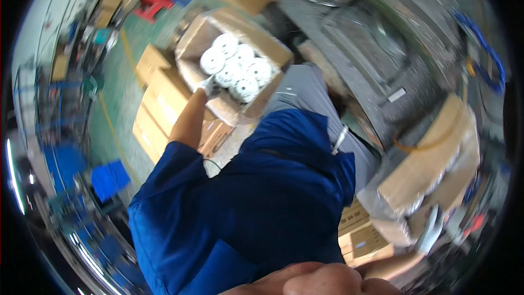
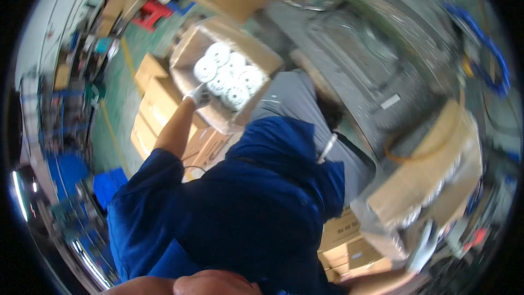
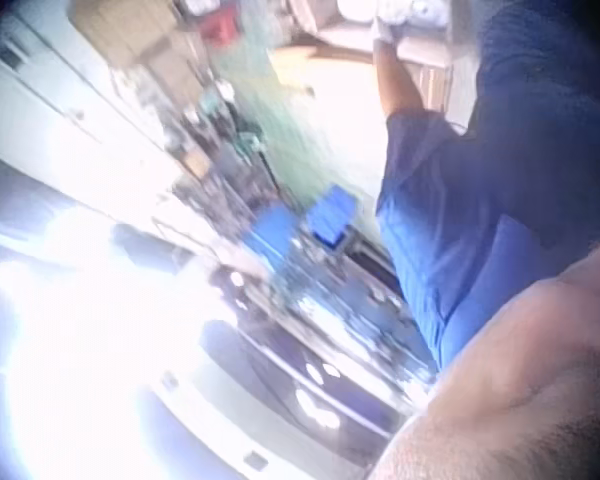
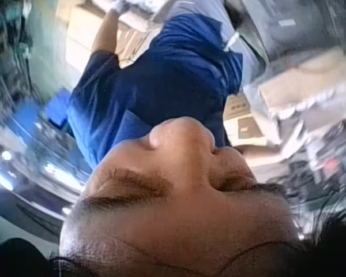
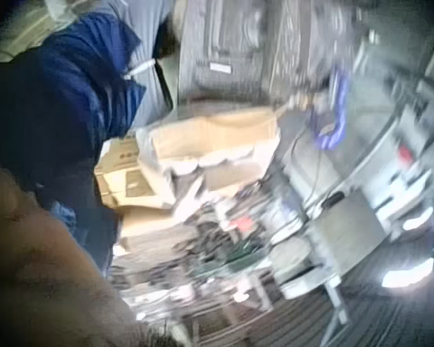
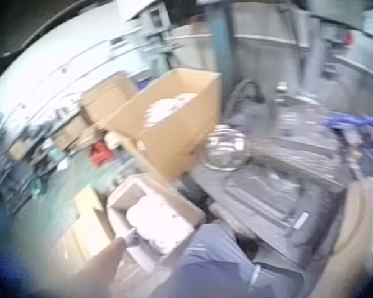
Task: Manually process and sort round metal components using a industrial machine.
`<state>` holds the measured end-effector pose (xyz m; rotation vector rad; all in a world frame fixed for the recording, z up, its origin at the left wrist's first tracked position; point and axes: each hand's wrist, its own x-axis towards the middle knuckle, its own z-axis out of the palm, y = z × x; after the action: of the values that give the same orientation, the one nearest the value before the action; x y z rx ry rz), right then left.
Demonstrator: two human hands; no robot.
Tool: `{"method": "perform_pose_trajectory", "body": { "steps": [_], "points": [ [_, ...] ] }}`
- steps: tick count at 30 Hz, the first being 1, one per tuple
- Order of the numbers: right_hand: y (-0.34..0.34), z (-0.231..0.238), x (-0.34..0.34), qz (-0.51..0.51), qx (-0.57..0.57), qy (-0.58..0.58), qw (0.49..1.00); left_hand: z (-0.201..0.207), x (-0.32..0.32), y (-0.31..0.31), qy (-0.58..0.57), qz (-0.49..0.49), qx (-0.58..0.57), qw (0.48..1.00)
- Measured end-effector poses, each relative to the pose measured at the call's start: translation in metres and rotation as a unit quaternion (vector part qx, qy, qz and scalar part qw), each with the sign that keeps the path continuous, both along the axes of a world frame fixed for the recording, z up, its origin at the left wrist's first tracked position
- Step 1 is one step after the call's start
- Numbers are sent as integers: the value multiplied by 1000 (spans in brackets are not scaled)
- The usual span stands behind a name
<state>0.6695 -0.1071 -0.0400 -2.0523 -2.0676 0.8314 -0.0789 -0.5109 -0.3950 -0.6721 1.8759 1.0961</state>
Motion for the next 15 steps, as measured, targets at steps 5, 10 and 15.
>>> {"method": "perform_pose_trajectory", "body": {
  "steps": [5,10,15],
  "points": [
    [-63,33,-163,244,-224,191,924,-34,20,-48,12,203,74,976],
    [-85,-24,-244,184,-324,160,914,-72,-14,-22,68,360,136,921],
    [-79,-44,-244,208,-299,95,927,-125,-75,-46,90,455,282,840]
  ]
}}
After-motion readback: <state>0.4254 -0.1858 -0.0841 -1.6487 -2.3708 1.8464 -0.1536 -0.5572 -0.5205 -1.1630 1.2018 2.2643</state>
